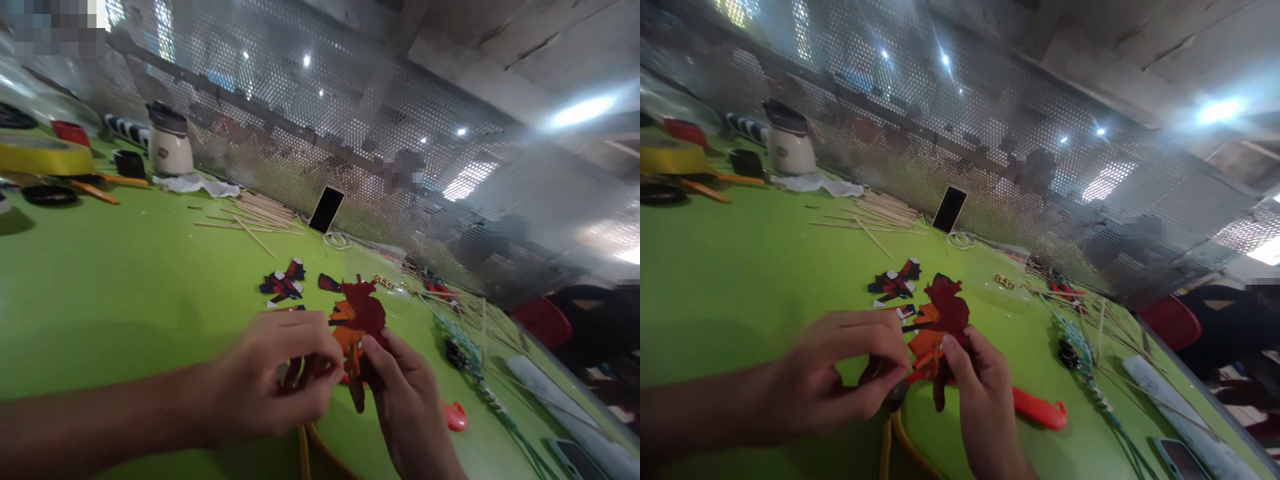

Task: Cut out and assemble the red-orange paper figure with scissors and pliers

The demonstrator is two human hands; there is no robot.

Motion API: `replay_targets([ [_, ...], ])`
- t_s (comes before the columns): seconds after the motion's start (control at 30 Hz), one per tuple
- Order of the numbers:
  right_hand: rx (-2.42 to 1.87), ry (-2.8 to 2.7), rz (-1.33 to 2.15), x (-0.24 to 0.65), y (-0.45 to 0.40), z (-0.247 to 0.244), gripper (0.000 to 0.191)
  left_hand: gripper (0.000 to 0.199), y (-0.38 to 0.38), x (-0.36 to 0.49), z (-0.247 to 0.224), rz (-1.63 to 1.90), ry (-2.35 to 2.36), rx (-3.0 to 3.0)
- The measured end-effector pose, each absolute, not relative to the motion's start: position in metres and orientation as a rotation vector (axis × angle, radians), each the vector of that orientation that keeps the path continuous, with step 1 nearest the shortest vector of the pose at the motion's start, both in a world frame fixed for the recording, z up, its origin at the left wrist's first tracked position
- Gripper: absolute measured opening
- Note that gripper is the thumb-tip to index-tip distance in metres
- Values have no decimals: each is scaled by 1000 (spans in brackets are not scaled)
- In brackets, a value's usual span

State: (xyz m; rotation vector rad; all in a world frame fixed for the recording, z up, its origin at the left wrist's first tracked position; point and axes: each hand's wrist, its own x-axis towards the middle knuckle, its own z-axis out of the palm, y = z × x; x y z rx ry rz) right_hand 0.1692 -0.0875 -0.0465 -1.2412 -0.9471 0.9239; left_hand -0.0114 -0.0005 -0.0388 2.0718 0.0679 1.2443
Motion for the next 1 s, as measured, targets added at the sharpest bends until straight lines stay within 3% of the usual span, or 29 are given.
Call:
replay_targets([
  [0.23,-1254,-927,795,172,-86,-46,34,7,14,-15,-37,532,-11,1133],
  [0.47,-1270,-919,757,174,-83,-43,38,6,20,-17,-31,475,-233,993],
  [0.73,-1304,-917,762,175,-86,-43,42,3,17,-18,-26,427,-184,1010],
  [0.83,-1257,-880,773,173,-87,-40,41,13,14,-16,-29,520,84,1354],
  [1.0,-1245,-917,754,173,-92,-42,37,7,9,-9,-51,1261,173,2104],
])
